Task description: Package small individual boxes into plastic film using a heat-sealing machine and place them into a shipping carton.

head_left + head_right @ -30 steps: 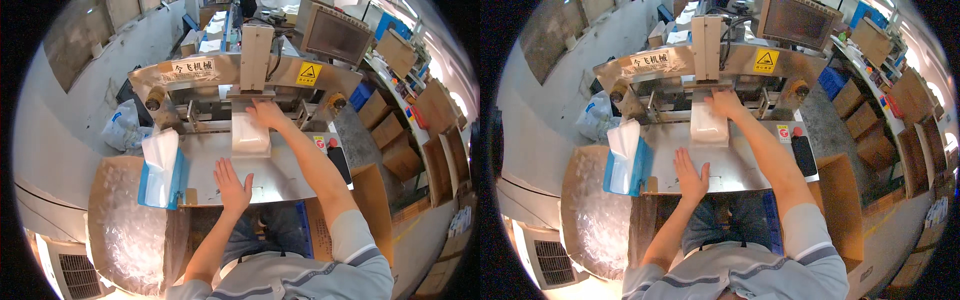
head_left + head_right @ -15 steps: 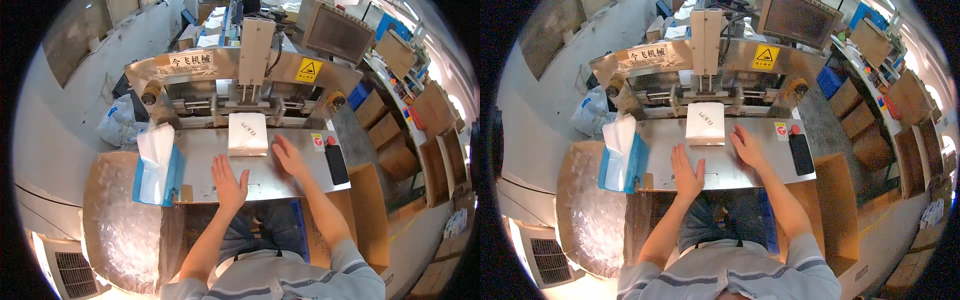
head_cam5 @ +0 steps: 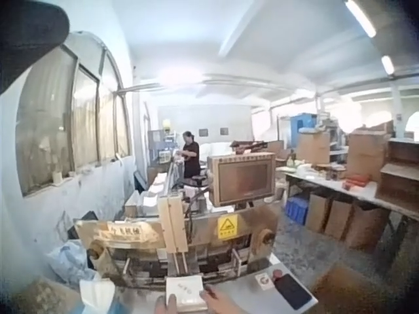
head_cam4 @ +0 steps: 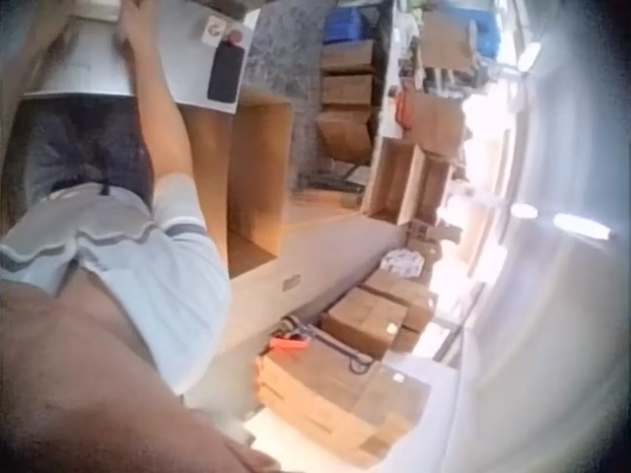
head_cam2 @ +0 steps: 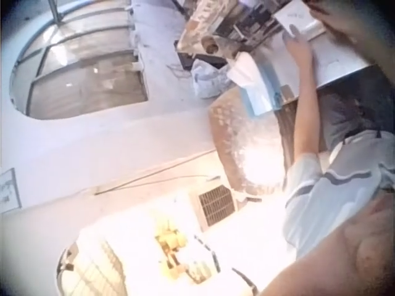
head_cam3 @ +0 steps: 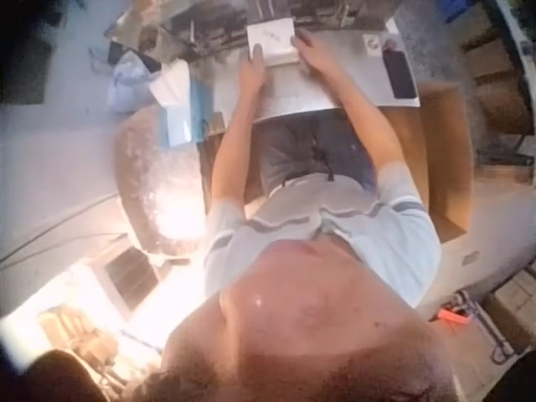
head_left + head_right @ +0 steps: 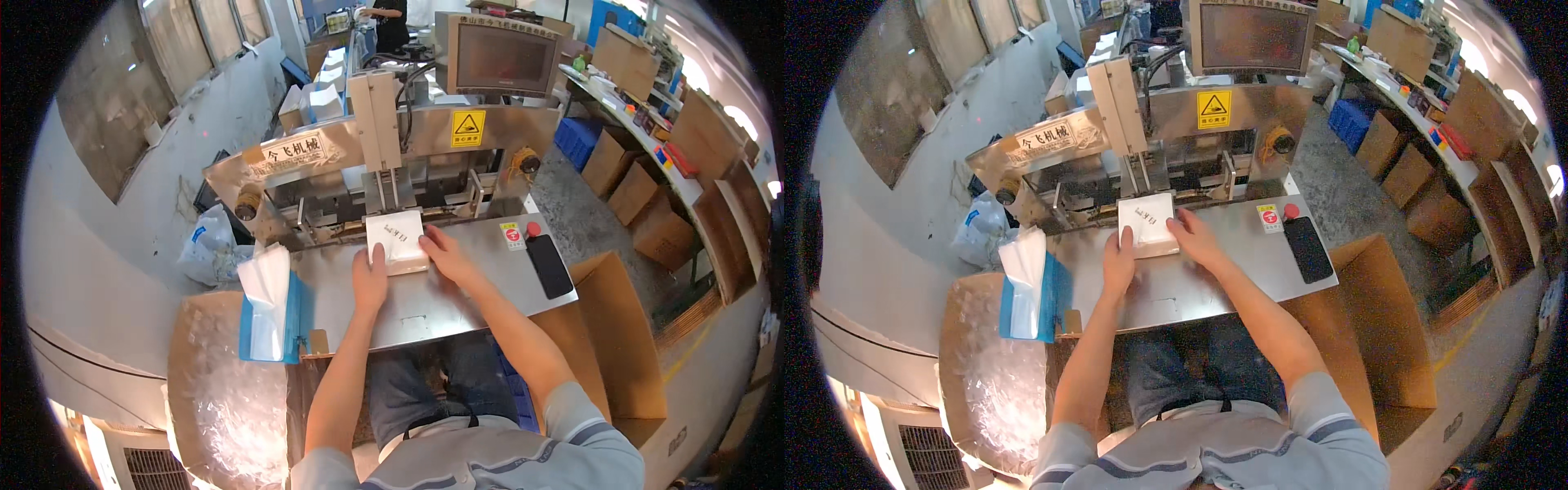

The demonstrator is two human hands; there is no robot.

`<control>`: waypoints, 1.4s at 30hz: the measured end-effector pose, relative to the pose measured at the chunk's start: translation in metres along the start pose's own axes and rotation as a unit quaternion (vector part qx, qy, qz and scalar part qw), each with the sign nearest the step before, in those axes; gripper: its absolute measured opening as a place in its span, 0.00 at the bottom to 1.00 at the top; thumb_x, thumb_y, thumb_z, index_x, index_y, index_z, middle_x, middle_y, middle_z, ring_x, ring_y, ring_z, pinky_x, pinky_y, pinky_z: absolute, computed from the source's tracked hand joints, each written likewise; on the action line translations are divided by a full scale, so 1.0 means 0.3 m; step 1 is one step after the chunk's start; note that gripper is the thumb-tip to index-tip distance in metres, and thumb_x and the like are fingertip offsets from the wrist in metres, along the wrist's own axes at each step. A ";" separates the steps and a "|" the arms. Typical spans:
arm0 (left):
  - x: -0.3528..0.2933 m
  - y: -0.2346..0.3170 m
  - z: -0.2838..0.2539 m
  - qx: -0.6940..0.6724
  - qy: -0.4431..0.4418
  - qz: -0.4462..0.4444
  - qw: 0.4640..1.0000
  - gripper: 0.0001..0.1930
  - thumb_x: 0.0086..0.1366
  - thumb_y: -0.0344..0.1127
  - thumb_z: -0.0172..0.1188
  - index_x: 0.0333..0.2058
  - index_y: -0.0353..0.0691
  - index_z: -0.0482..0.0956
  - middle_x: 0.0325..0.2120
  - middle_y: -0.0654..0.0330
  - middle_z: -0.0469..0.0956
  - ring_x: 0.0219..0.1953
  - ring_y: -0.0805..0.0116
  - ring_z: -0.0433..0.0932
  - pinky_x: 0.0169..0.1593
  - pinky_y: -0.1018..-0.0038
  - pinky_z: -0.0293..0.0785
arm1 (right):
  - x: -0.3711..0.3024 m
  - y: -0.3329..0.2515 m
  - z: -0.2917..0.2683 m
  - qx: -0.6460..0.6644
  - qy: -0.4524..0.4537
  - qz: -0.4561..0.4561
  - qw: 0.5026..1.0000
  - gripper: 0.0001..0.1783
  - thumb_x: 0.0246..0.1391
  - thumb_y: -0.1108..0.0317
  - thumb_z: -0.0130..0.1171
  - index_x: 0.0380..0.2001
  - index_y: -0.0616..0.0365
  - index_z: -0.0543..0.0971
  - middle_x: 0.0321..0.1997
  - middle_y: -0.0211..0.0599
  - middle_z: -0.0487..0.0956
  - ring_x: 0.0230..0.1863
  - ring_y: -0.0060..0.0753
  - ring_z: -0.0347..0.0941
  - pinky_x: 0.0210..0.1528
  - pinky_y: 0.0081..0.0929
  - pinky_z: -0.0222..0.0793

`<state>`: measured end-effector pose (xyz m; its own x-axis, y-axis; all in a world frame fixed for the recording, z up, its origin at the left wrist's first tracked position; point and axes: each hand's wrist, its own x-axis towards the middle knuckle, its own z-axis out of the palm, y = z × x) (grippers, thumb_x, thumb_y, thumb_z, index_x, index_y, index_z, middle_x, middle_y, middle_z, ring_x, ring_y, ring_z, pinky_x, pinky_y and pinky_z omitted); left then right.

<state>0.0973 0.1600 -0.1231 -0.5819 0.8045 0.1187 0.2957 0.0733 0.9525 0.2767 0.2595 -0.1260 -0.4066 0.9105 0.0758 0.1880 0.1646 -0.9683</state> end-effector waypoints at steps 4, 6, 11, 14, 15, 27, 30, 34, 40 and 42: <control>0.050 -0.005 -0.008 -0.029 0.012 -0.056 0.998 0.33 0.67 0.54 0.63 0.54 0.27 0.69 0.46 0.45 0.77 0.50 0.54 0.75 0.57 0.64 0.68 | -0.029 -0.047 0.049 0.058 -0.027 0.003 0.998 0.41 0.63 0.47 0.59 0.67 0.69 0.65 0.60 0.53 0.77 0.60 0.40 0.74 0.63 0.32 0.66; 0.027 -0.012 0.005 -0.070 0.022 -0.060 0.995 0.30 0.64 0.50 0.67 0.52 0.28 0.70 0.43 0.48 0.77 0.48 0.58 0.75 0.55 0.67 0.69 | -0.044 -0.028 0.033 0.060 -0.028 0.002 0.998 0.42 0.62 0.47 0.60 0.67 0.70 0.65 0.61 0.52 0.77 0.61 0.39 0.73 0.63 0.32 0.66; -0.151 0.100 -0.097 -0.199 -0.094 -0.043 0.975 0.24 0.56 0.32 0.74 0.47 0.33 0.71 0.41 0.55 0.77 0.42 0.67 0.77 0.48 0.74 0.73 | -0.188 -0.119 -0.121 -0.019 -0.050 0.030 0.998 0.46 0.58 0.48 0.66 0.69 0.68 0.62 0.67 0.55 0.71 0.65 0.45 0.70 0.68 0.36 0.63; -0.226 0.140 -0.147 -0.118 -0.210 0.005 0.971 0.26 0.55 0.31 0.74 0.49 0.33 0.71 0.44 0.55 0.78 0.49 0.67 0.77 0.53 0.72 0.73 | -0.206 -0.168 -0.220 -0.050 -0.134 -0.028 0.989 0.51 0.54 0.54 0.70 0.72 0.65 0.56 0.70 0.54 0.67 0.68 0.45 0.67 0.70 0.39 0.62; -0.239 0.161 -0.151 -0.116 -0.212 -0.001 0.970 0.26 0.55 0.31 0.74 0.49 0.33 0.71 0.44 0.55 0.78 0.49 0.67 0.77 0.53 0.72 0.73 | -0.214 -0.184 -0.232 -0.044 -0.209 -0.055 0.975 0.52 0.53 0.58 0.72 0.73 0.65 0.54 0.71 0.53 0.66 0.70 0.42 0.65 0.71 0.39 0.62; 0.137 0.063 0.067 0.300 -0.214 0.242 0.898 0.34 0.63 0.61 0.59 0.52 0.34 0.78 0.49 0.36 0.77 0.56 0.43 0.75 0.63 0.55 0.67 | -0.406 -0.145 -0.358 0.092 -0.138 0.084 0.983 0.56 0.44 0.66 0.77 0.73 0.60 0.56 0.56 0.46 0.77 0.56 0.35 0.75 0.60 0.32 0.70; 0.311 0.043 0.162 0.429 -0.293 0.155 0.840 0.29 0.60 0.59 0.58 0.45 0.37 0.82 0.48 0.39 0.80 0.55 0.37 0.74 0.63 0.50 0.65 | -0.501 -0.132 -0.498 0.103 -0.024 0.064 0.992 0.56 0.40 0.69 0.78 0.72 0.58 0.58 0.58 0.43 0.75 0.58 0.35 0.73 0.62 0.32 0.69; 0.444 -0.001 0.173 0.428 -0.396 0.072 0.810 0.27 0.60 0.54 0.56 0.40 0.31 0.83 0.46 0.38 0.80 0.53 0.40 0.77 0.59 0.54 0.70 | -0.701 -0.157 -0.760 0.044 0.172 0.054 0.983 0.54 0.39 0.70 0.76 0.70 0.62 0.61 0.59 0.42 0.73 0.61 0.36 0.70 0.66 0.32 0.64; 0.329 -0.032 0.175 0.286 -0.316 0.137 0.894 0.24 0.69 0.41 0.56 0.57 0.29 0.75 0.56 0.41 0.76 0.61 0.46 0.73 0.65 0.61 0.66 | -1.072 -0.112 -1.148 -0.121 0.391 0.117 0.905 0.53 0.45 0.64 0.76 0.70 0.68 0.58 0.60 0.48 0.74 0.60 0.37 0.72 0.62 0.35 0.69; 0.168 0.064 0.203 0.249 -0.297 0.173 0.905 0.26 0.71 0.41 0.56 0.60 0.29 0.72 0.61 0.41 0.72 0.65 0.46 0.69 0.67 0.62 0.63 | -1.196 0.026 -1.256 -0.310 0.408 0.189 0.838 0.60 0.40 0.50 0.77 0.69 0.68 0.58 0.59 0.56 0.75 0.61 0.47 0.73 0.64 0.36 0.67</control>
<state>0.1200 0.2379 -0.1159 0.0778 0.9943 0.0724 0.7739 -0.1060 0.6243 0.7610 0.0770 -0.0710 0.4851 0.8570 0.1738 0.6971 -0.2591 -0.6685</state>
